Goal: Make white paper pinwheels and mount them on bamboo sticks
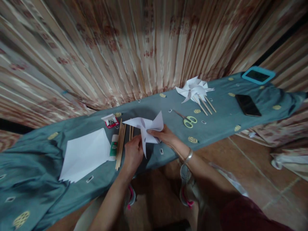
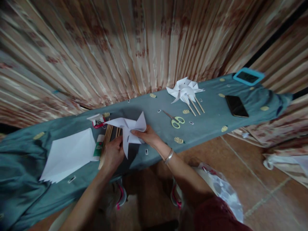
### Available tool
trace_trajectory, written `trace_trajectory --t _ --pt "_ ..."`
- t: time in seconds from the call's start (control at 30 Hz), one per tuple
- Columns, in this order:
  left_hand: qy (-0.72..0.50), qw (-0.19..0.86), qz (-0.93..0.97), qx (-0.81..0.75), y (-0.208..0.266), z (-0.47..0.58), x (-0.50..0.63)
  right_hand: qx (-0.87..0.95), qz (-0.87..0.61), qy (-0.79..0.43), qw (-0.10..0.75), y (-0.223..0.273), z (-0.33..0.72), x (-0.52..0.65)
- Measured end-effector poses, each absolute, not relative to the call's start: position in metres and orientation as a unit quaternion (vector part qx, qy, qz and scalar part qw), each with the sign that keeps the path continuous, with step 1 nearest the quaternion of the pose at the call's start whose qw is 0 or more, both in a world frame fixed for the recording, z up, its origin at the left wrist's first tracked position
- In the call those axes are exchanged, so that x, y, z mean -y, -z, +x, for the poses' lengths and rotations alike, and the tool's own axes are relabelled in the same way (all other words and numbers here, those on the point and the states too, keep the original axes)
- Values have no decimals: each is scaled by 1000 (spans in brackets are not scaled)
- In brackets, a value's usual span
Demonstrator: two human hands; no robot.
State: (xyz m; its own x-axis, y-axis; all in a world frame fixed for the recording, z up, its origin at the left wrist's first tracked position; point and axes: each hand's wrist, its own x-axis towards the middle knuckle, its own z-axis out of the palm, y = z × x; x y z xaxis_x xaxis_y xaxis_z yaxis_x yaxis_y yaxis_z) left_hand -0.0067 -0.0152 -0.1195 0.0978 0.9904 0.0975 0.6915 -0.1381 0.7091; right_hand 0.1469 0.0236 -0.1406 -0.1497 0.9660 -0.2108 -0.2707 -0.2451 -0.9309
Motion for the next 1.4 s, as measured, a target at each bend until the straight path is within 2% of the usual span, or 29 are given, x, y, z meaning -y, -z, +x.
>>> trace_trajectory --t 0.17,0.37,0.77,0.9,1.17,1.4 --pt "-314 375 636 -597 109 -8 15 411 -436 -657 458 131 158 -29" --pt "-317 445 597 -587 121 -18 19 395 -422 -666 472 124 170 -35" --pt "-346 310 665 -586 108 -9 32 361 -423 -659 506 133 168 -32" --pt "-345 305 659 -595 110 -9 30 361 -420 -662 505 132 167 -34" --pt "-348 471 547 -598 104 -7 26 407 -380 -679 478 121 178 -42" --pt "-455 583 381 -556 113 -2 21 468 -330 -661 485 111 188 -47"
